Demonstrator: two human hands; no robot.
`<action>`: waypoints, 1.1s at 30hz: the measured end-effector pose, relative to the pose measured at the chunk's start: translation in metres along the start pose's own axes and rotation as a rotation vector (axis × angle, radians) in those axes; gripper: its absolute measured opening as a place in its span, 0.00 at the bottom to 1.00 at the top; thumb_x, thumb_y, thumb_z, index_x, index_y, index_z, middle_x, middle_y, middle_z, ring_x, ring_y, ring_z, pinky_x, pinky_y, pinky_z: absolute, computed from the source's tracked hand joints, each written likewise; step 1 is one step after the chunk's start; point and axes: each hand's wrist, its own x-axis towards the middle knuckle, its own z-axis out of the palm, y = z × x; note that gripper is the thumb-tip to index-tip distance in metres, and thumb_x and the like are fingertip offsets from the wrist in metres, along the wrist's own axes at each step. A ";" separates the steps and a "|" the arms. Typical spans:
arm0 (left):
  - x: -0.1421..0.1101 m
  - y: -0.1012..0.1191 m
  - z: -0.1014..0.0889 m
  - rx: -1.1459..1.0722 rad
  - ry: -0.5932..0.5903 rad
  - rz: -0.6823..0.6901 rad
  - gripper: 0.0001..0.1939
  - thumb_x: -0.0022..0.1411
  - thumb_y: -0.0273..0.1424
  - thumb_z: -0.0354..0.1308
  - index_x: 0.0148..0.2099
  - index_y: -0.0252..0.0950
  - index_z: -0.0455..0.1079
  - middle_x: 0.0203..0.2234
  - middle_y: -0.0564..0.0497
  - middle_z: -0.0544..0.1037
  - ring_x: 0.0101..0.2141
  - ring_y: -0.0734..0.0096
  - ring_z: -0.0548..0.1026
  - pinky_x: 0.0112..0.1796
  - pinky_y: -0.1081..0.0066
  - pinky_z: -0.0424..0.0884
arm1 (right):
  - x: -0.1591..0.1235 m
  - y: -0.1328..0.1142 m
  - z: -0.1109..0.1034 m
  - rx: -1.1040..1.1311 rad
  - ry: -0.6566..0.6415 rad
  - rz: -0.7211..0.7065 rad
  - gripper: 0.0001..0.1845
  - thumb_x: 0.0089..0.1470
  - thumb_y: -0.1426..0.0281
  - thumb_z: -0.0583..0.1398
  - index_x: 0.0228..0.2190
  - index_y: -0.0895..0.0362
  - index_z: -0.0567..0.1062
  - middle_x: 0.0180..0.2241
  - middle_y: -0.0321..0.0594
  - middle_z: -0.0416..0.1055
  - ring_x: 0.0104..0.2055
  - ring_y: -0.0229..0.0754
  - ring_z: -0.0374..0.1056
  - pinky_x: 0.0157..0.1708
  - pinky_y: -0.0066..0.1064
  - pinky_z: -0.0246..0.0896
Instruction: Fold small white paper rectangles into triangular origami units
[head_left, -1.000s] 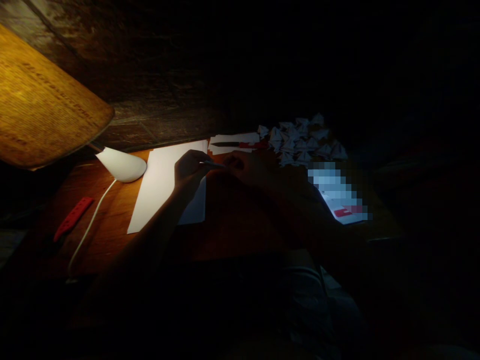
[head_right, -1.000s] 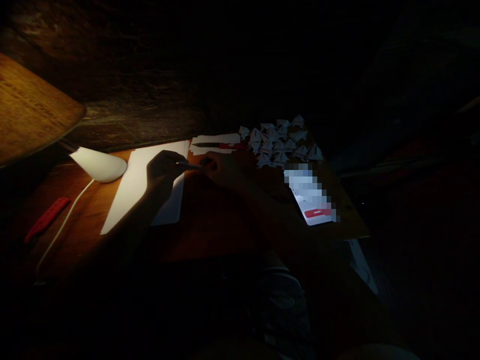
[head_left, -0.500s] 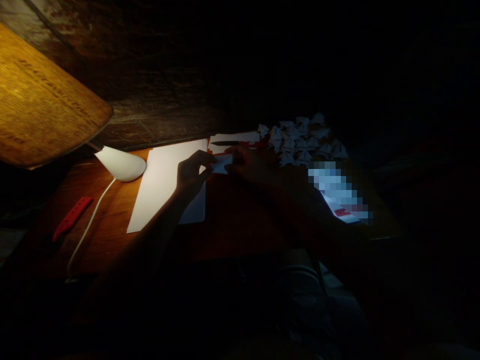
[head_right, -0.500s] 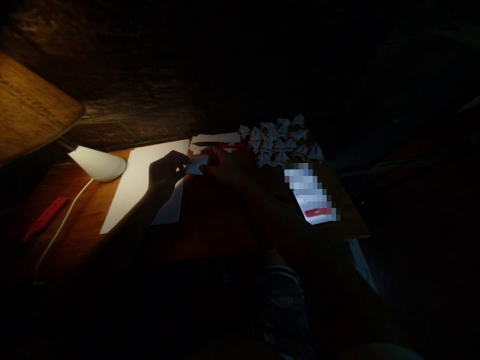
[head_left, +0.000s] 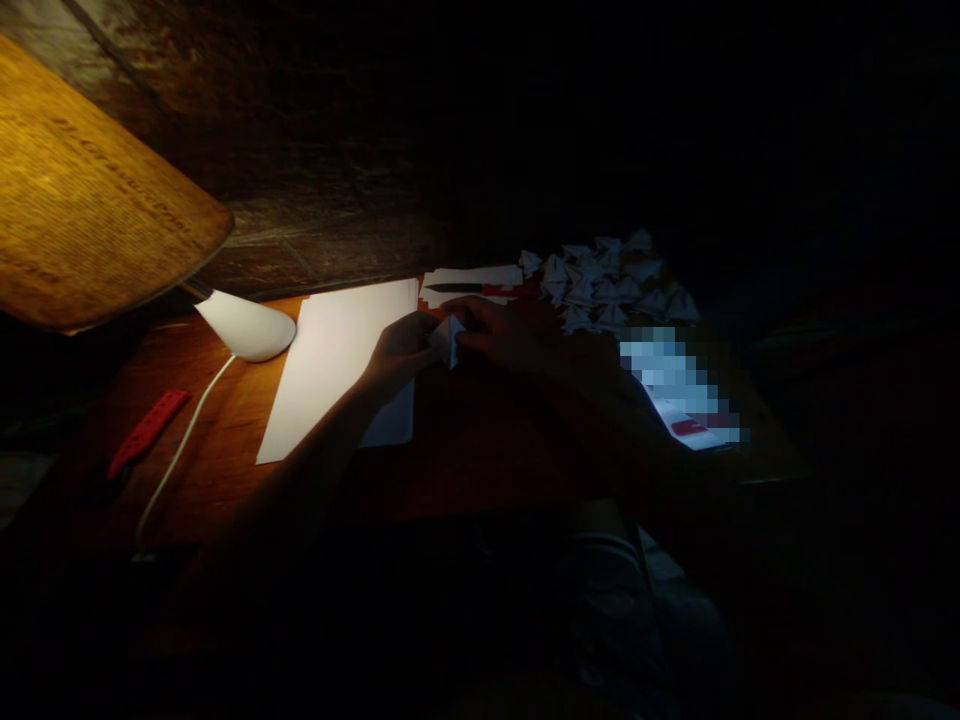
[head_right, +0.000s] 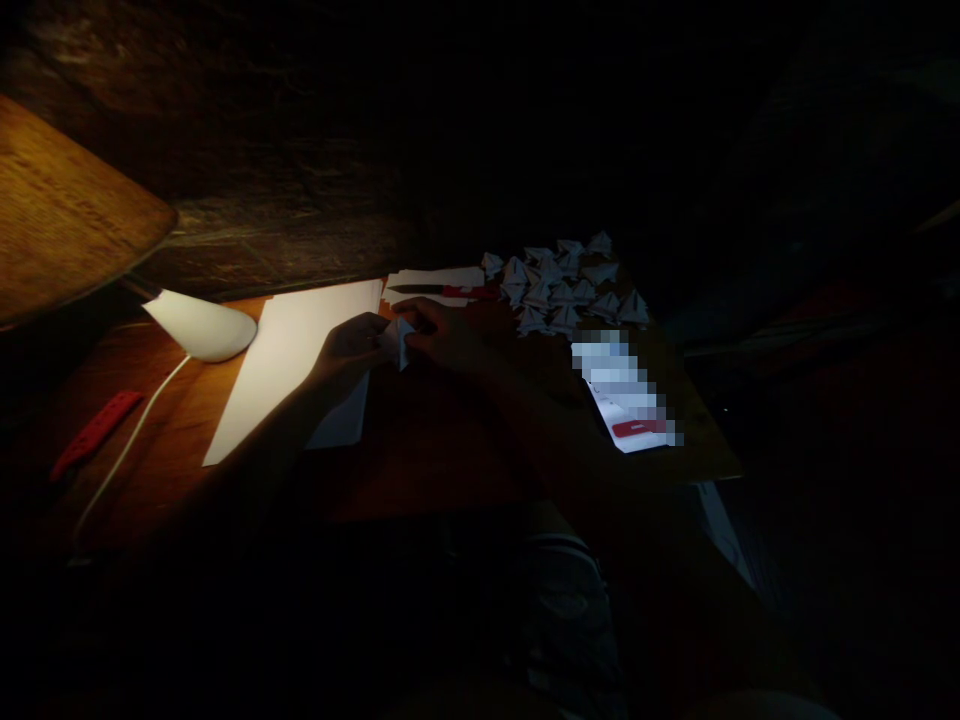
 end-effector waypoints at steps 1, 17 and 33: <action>0.000 0.001 -0.001 0.003 -0.005 -0.004 0.15 0.49 0.33 0.75 0.38 0.37 0.75 0.29 0.50 0.79 0.29 0.68 0.77 0.31 0.69 0.76 | 0.000 0.001 0.000 -0.016 0.002 0.000 0.25 0.51 0.76 0.62 0.51 0.53 0.77 0.44 0.40 0.78 0.45 0.45 0.73 0.47 0.39 0.71; -0.002 0.002 0.000 -0.044 0.042 -0.064 0.13 0.53 0.34 0.75 0.31 0.35 0.74 0.23 0.49 0.80 0.22 0.68 0.79 0.27 0.68 0.79 | -0.003 0.001 0.002 -0.059 0.019 -0.027 0.16 0.50 0.72 0.67 0.42 0.55 0.75 0.41 0.40 0.77 0.44 0.44 0.72 0.46 0.38 0.70; -0.002 -0.001 -0.001 -0.016 0.125 -0.062 0.12 0.51 0.31 0.74 0.32 0.36 0.72 0.25 0.51 0.79 0.25 0.72 0.78 0.30 0.71 0.78 | -0.003 0.003 0.004 -0.072 0.103 -0.068 0.18 0.50 0.71 0.67 0.43 0.55 0.73 0.39 0.40 0.76 0.42 0.45 0.72 0.41 0.37 0.70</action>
